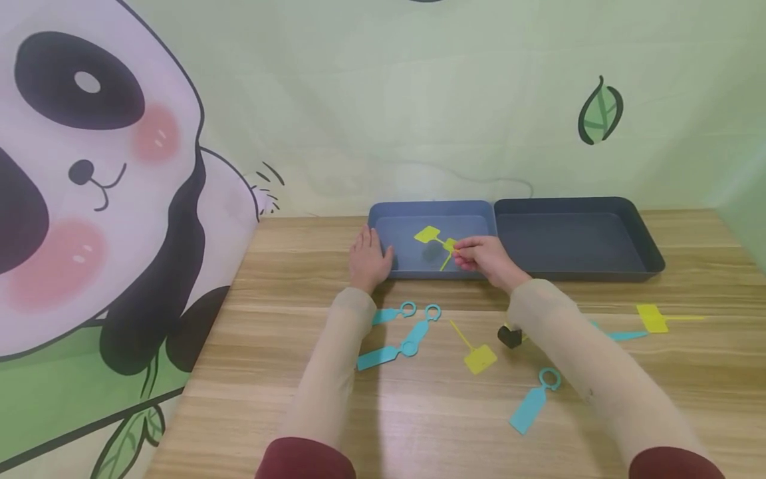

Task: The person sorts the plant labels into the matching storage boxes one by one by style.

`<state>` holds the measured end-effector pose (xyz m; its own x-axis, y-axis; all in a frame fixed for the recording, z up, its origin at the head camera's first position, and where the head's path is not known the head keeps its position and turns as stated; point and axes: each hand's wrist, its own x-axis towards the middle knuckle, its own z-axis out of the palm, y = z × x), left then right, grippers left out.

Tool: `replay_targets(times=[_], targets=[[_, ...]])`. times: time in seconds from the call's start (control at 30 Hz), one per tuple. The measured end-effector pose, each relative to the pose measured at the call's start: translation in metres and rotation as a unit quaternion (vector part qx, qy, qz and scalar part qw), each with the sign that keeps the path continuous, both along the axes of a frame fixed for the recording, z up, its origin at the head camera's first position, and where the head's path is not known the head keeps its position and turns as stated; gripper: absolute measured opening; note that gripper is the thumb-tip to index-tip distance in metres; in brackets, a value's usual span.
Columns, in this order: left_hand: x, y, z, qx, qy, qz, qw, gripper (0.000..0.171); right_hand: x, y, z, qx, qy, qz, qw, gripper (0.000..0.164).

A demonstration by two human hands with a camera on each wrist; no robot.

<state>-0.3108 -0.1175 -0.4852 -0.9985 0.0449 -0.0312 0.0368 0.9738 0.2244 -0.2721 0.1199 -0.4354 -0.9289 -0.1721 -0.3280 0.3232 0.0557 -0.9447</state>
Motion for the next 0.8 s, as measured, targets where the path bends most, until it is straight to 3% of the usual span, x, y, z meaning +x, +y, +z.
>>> replay_targets(times=[0.3, 0.6, 0.8], targets=[[-0.001, -0.002, 0.000, 0.003, 0.007, 0.001, 1.0000, 0.065, -0.014, -0.001, -0.009, 0.038, 0.004, -0.020, 0.999, 0.033], [-0.001, -0.001, 0.002, 0.005, 0.001, 0.005, 1.0000, 0.065, -0.023, -0.005, -0.018, 0.108, -0.009, 0.007, 0.994, 0.030], [-0.002, -0.001, -0.001, 0.008, -0.001, 0.004, 1.0000, 0.065, -0.025, -0.005, -0.020, 0.116, -0.017, 0.005, 0.993, 0.030]])
